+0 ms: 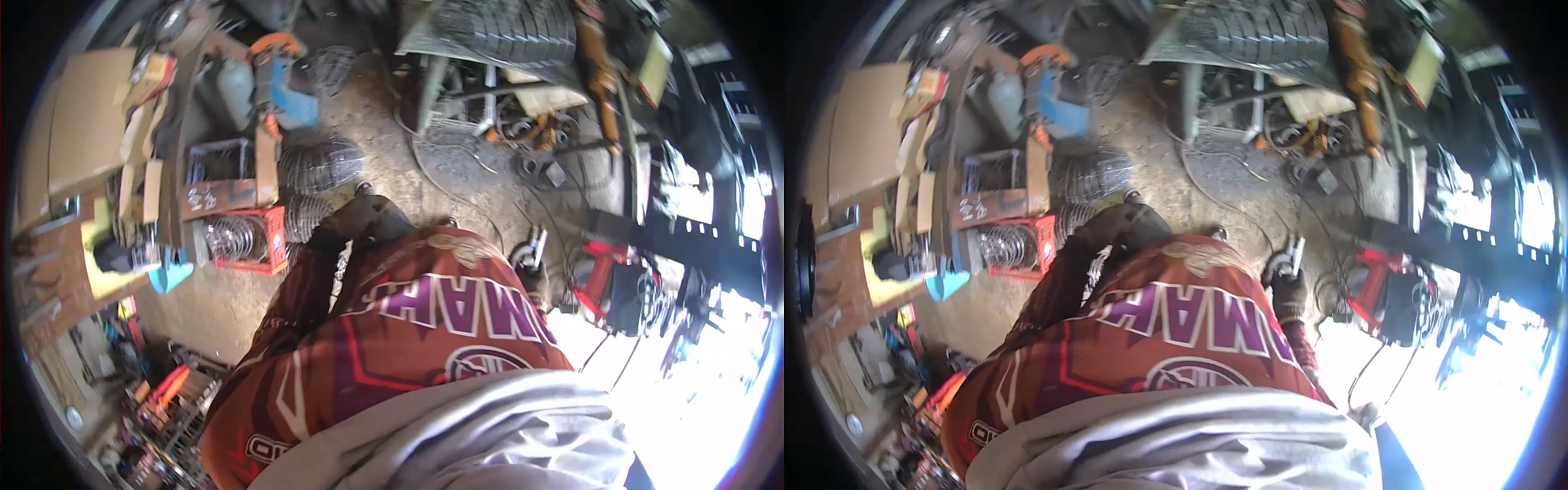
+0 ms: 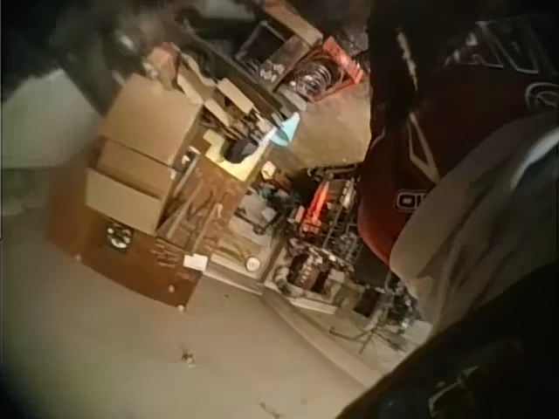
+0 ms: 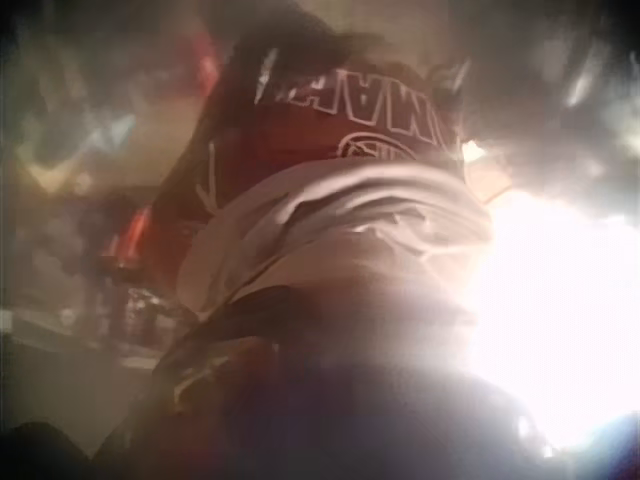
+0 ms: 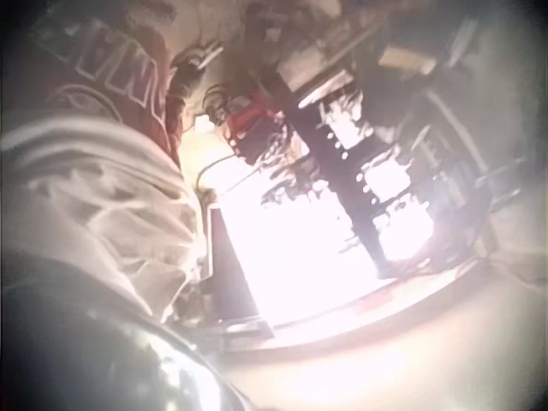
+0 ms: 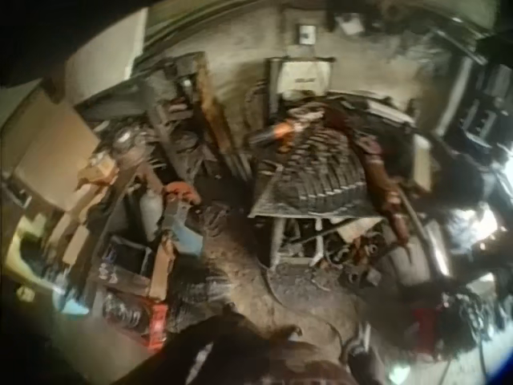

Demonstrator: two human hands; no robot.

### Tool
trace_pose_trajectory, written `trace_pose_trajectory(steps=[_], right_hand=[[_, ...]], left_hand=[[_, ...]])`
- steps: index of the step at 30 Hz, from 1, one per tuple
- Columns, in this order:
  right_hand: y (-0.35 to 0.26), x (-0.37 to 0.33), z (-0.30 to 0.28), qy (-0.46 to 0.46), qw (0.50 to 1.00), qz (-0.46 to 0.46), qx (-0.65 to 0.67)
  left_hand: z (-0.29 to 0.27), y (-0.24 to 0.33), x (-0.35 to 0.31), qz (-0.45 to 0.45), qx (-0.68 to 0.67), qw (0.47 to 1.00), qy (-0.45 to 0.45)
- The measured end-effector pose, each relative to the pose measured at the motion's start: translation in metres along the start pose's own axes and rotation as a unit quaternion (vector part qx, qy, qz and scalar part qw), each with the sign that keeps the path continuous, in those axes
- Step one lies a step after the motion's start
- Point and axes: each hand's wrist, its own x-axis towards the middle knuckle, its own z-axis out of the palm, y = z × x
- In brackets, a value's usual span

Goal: The person welds a metal cage using a welding tool, handling the cage with gloved hands and repositioning it between welds.

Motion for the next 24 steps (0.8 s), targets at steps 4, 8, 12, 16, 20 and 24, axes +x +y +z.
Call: trace_pose_trajectory(steps=[4,8,12,16,20,24], right_hand=[[0.015,0.007,-0.004,-0.016,0.999,-0.036,0.027],[0.004,-0.012,-0.025,-0.015,0.982,-0.043,0.183],[-0.009,-0.014,-0.031,0.0,0.975,-0.072,0.209],[-0.026,-0.013,-0.036,0.031,0.987,-0.103,0.116],[-0.051,-0.019,-0.038,0.003,0.981,-0.07,0.18],[-0.045,-0.011,-0.027,0.035,0.952,-0.106,0.285]], left_hand=[[0.017,0.035,-0.02,-0.022,-0.048,0.997,0.064],[0.035,0.086,-0.016,0.013,-0.067,0.997,0.04],[0.043,0.105,0.007,0.059,-0.086,0.995,0.009],[0.049,0.126,0.027,0.075,-0.146,0.986,0.013],[0.041,0.152,0.032,0.115,-0.049,0.992,-0.001],[0.036,0.179,0.033,0.159,-0.047,0.986,0.032]])
